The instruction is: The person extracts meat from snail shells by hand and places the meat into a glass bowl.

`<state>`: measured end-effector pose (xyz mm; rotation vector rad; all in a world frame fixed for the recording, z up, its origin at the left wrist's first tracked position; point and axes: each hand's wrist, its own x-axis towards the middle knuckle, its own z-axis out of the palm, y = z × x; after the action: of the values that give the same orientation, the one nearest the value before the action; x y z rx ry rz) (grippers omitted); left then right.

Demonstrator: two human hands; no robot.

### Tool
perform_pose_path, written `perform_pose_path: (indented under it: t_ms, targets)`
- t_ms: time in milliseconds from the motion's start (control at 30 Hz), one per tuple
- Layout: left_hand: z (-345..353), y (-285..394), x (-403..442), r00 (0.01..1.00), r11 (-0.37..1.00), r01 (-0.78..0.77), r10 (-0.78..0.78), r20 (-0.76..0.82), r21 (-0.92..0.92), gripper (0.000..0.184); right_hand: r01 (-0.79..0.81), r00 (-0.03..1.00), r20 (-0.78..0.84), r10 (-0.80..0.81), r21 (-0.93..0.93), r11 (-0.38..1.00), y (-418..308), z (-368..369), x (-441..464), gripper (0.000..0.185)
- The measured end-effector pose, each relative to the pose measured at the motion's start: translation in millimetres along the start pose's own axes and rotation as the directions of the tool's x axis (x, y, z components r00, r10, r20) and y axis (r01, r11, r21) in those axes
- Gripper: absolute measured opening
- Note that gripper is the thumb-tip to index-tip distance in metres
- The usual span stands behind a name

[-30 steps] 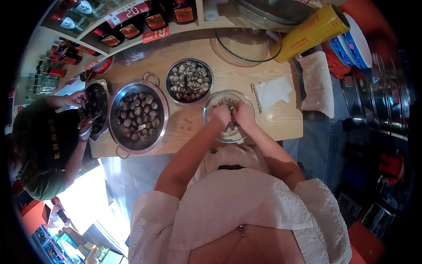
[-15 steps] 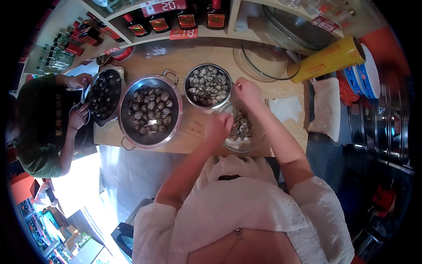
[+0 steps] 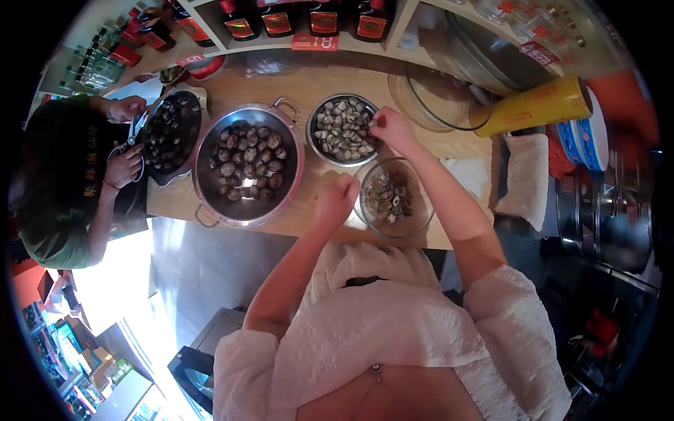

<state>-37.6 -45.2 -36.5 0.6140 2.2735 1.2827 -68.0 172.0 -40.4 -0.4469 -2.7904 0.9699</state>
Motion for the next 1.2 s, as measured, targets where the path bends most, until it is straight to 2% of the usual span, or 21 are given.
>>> perform_pose_path:
  t_ms: [33, 67, 100, 167, 200, 333, 367, 400, 433, 500, 633, 700, 833, 900, 1000, 1200]
  targets:
    - [1, 4, 3, 1.000, 0.997, -0.022, 0.022, -0.001, -0.071, 0.020, -0.011, 1.000, -0.006, 0.011, -0.007, 1.000, -10, -16, -13, 0.012]
    - [2, 10, 4, 0.999, 0.989, -0.042, 0.042, -0.002, -0.140, 0.020, -0.226, 0.965, 0.208, 0.157, 0.367, 0.902, -25, -34, -31, 0.013]
    - [0, 21, 5, 0.999, 0.989, -0.049, 0.051, 0.011, -0.142, 0.020, -0.456, 0.876, 0.442, 0.194, 0.629, 0.629, -34, -44, -49, 0.015]
    - [-1, 46, 5, 0.977, 0.978, -0.207, 0.205, 0.056, 0.031, 0.014, -0.561, 0.819, 0.532, 0.216, 0.661, 0.498, -35, -51, -85, 0.016]
    - [2, 45, 8, 0.947, 0.953, -0.300, 0.293, 0.132, 0.032, 0.014, -0.560, 0.822, 0.521, 0.230, 0.667, 0.492, -34, -53, -101, 0.016]
    - [23, 47, 3, 0.916, 0.948, -0.318, 0.316, 0.248, -0.036, 0.014, -0.624, 0.781, 0.531, 0.329, 0.677, 0.390, -27, -66, -143, 0.016]
    - [29, 45, 3, 0.920, 0.973, -0.202, 0.228, 0.320, -0.111, 0.014, -0.635, 0.772, 0.536, 0.342, 0.680, 0.366, -26, -72, -149, 0.016]
    - [33, 46, 2, 0.907, 0.982, -0.077, 0.141, 0.398, -0.173, 0.014, -0.632, 0.775, 0.543, 0.323, 0.677, 0.378, -22, -76, -153, 0.016]
    - [36, 47, 1, 0.897, 0.982, -0.083, 0.148, 0.417, -0.169, 0.014, -0.629, 0.777, 0.532, 0.337, 0.686, 0.366, -17, -78, -158, 0.016]
    - [39, 50, 1, 0.858, 0.984, -0.005, 0.095, 0.504, -0.177, 0.015, -0.481, 0.873, 0.447, 0.192, 0.733, 0.481, -10, -81, -163, 0.015]
    - [38, 60, 3, 0.804, 0.987, -0.009, 0.101, 0.586, -0.158, 0.017, -0.508, 0.850, 0.501, 0.164, 0.696, 0.507, -11, -93, -168, 0.015]
    - [36, 67, 3, 0.742, 0.993, 0.059, 0.025, 0.670, -0.103, 0.018, -0.508, 0.845, 0.510, 0.163, 0.668, 0.544, -11, -95, -170, 0.014]
    - [43, 59, 1, 0.699, 0.991, 0.114, -0.028, 0.714, -0.073, 0.020, -0.514, 0.837, 0.525, 0.150, 0.663, 0.545, -8, -95, -173, 0.017]
    - [43, 59, -4, 0.717, 0.993, -0.114, 0.104, 0.689, -0.032, 0.021, -0.528, 0.816, 0.563, 0.135, 0.627, 0.573, -10, -96, -173, 0.017]
    - [38, 68, -11, 0.719, 0.979, -0.204, 0.152, 0.678, -0.003, 0.022, -0.522, 0.798, 0.594, 0.101, 0.598, 0.608, -7, -94, -173, 0.016]
    - [37, 64, -15, 0.724, 0.969, -0.236, 0.222, 0.653, -0.068, 0.021, -0.564, 0.757, 0.650, 0.062, 0.604, 0.563, -6, -93, -174, 0.014]
